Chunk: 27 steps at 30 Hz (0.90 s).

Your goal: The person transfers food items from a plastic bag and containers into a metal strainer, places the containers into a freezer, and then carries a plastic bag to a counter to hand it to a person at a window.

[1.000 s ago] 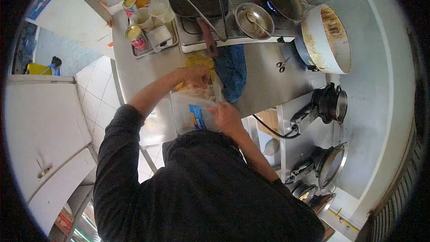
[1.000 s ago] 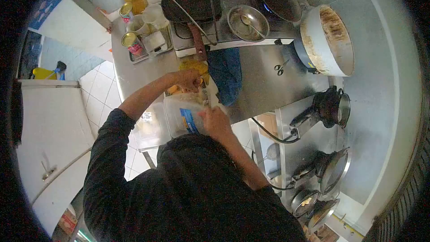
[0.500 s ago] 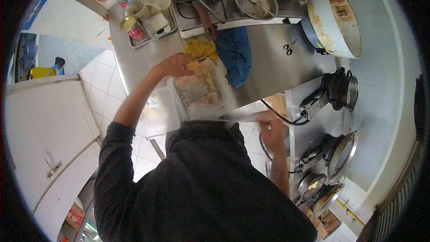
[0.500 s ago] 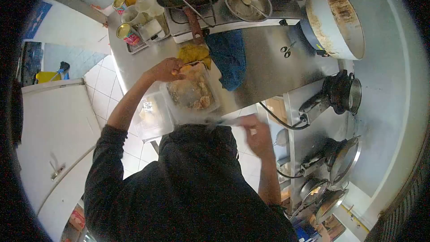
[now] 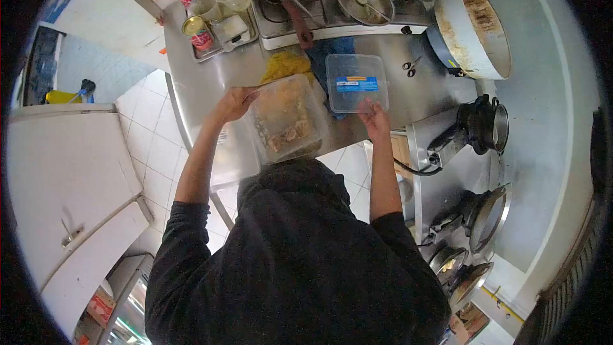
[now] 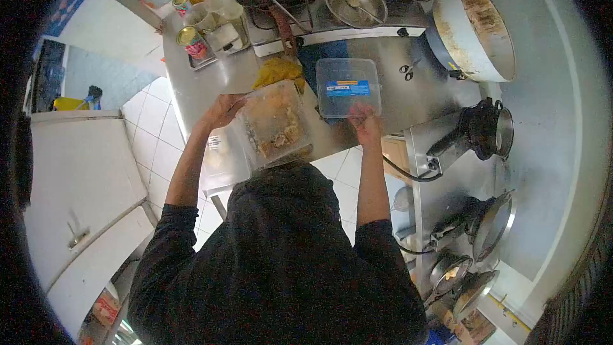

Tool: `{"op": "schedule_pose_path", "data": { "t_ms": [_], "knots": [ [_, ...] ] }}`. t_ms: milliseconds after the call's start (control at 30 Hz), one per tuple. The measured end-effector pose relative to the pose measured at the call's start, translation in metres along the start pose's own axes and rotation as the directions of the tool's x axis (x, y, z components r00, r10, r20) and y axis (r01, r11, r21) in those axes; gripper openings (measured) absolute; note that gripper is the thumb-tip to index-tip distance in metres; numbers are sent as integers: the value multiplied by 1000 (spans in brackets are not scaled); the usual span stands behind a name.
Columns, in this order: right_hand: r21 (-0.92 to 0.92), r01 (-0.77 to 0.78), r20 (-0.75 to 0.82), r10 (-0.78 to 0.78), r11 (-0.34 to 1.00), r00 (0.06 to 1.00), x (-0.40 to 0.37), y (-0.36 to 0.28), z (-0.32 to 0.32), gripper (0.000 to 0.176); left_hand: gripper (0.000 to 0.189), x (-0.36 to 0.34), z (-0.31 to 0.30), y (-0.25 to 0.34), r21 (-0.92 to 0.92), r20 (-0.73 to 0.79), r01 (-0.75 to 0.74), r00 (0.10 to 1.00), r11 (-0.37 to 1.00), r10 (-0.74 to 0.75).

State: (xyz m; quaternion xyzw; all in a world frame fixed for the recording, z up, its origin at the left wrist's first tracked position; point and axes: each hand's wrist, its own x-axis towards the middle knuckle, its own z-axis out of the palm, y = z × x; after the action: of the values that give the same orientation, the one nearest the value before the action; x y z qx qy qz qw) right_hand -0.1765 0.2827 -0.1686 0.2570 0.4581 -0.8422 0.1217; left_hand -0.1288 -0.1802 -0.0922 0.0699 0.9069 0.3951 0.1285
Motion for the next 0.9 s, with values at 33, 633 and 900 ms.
{"op": "schedule_pose_path", "data": {
  "t_ms": [33,633,900],
  "knots": [
    [21,-26,6,26,999,1000,11,9,2,25,30,-5,-11,7,-26,16,48,999,998,-48],
    [-615,14,47,20,789,999,-149,21,50,63,58,-92,-37,84,-477,139,186,981,859,-135],
    [-199,106,113,-84,974,990,-312,66,19,88,59,-101,73,190,-412,387,55,914,909,121]
  ]
}}
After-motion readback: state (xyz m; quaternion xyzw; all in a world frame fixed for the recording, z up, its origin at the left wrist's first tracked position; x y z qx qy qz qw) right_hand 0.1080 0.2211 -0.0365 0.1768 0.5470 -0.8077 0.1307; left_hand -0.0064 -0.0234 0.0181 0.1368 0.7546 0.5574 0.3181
